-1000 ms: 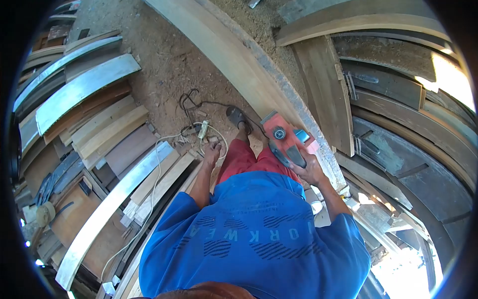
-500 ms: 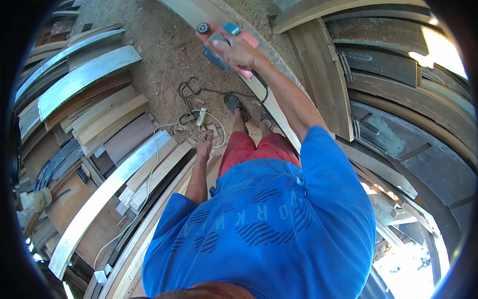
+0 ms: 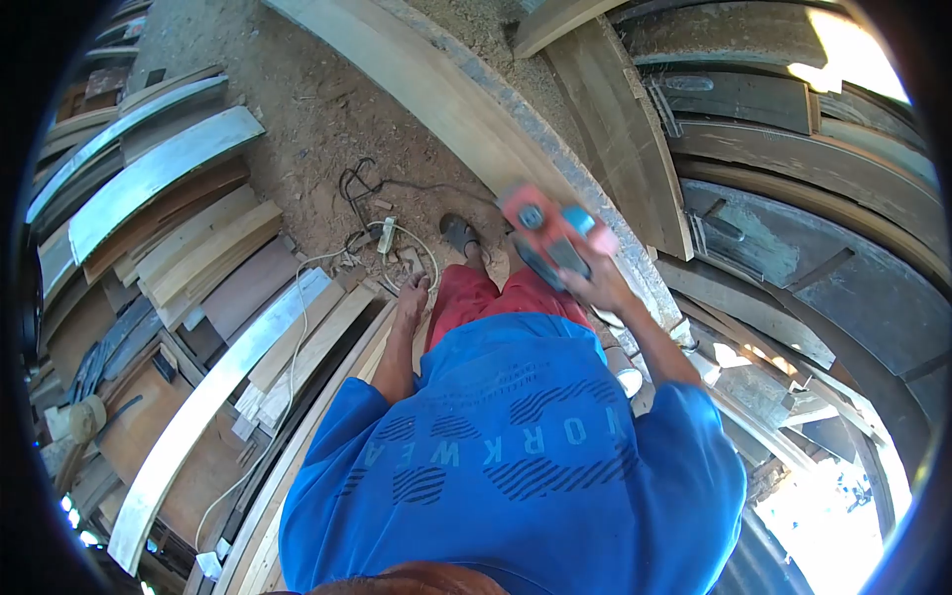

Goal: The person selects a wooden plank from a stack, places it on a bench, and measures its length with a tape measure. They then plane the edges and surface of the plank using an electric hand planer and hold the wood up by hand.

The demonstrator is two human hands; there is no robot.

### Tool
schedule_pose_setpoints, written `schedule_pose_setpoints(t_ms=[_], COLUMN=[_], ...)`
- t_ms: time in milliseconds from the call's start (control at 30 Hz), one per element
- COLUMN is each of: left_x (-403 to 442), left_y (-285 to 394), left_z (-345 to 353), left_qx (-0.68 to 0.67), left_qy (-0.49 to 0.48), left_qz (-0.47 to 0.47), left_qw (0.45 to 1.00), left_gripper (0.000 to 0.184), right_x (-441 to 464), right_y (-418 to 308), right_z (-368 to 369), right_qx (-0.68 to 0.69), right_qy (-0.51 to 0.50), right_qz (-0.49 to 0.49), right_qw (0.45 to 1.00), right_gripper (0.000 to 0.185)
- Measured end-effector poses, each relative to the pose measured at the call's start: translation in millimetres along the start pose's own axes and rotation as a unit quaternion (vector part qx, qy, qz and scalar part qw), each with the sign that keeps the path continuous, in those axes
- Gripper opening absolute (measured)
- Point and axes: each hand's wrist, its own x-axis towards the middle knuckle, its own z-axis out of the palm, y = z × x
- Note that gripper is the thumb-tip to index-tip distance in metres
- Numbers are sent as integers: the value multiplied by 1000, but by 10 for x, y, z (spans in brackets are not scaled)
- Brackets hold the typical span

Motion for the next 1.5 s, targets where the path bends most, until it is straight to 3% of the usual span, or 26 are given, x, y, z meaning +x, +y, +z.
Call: schedule_pose_setpoints(t_ms=[33, 133, 167, 400, 533, 567, 667, 733, 833, 933, 1000, 1100, 1200, 1400, 1500], left_x=[70, 238, 270, 93, 319, -123, -566, -644, -792, -952, -975, -867, -803, -650, -520], left_y=[-26, -92, -70, 172, -115, 481, 866, 1033, 1234, 1424, 1473, 1533, 1684, 2015, 2150], left_z=[54, 118, 129, 225, 183, 32, 93, 251, 666, 1163, 1506, 1857, 1901, 1781, 1801], left_qx=[2, 12, 16, -4, 73, 179, 366, 390, 403, 432, 461, 511, 561, 560, 555], left_qy=[2, -6, -20, -4, 44, -15, 108, 113, 119, 33, -8, -73, -88, -15, 19], left_qz=[13, 28, 20, 53, 171, 93, 242, 324, 477, 544, 583, 573, 524, 492, 493], left_qw=[1000, 1000, 999, 999, 982, 979, 892, 854, 771, 718, 668, 637, 635, 666, 670], left_gripper=[43, 43, 44, 49, 56, 60, 67, 72, 77, 80, 79, 75, 75, 70, 72], right_x=[-213, -516, -470, 765, 1208, 1151, 770, 491, -78, -647, -999, -1544, -1984, -2243, -2263], right_y=[193, 235, 239, -476, -878, -942, -1044, -995, -911, -885, -458, -297, -9, 115, 97], right_z=[43, 3, 31, 78, 44, 34, -141, -118, -82, 103, 167, 398, 541, 822, 817], right_qx=[-5, -2, 24, -43, 63, 99, 215, 216, 188, 174, 172, 156, 155, 190, 207], right_qy=[33, 26, 50, 46, 116, 123, 120, 190, 278, 370, 372, 413, 372, 434, 412], right_qz=[-32, 47, 18, -77, -141, -134, -79, -118, -74, -35, -16, 33, 94, 90, 67], right_qw=[999, 999, 998, 995, 981, 978, 966, 950, 939, 912, 912, 897, 910, 876, 885], right_gripper=[70, 66, 63, 60, 56, 55, 42, 43, 46, 51, 51, 52, 34, 44, 40])
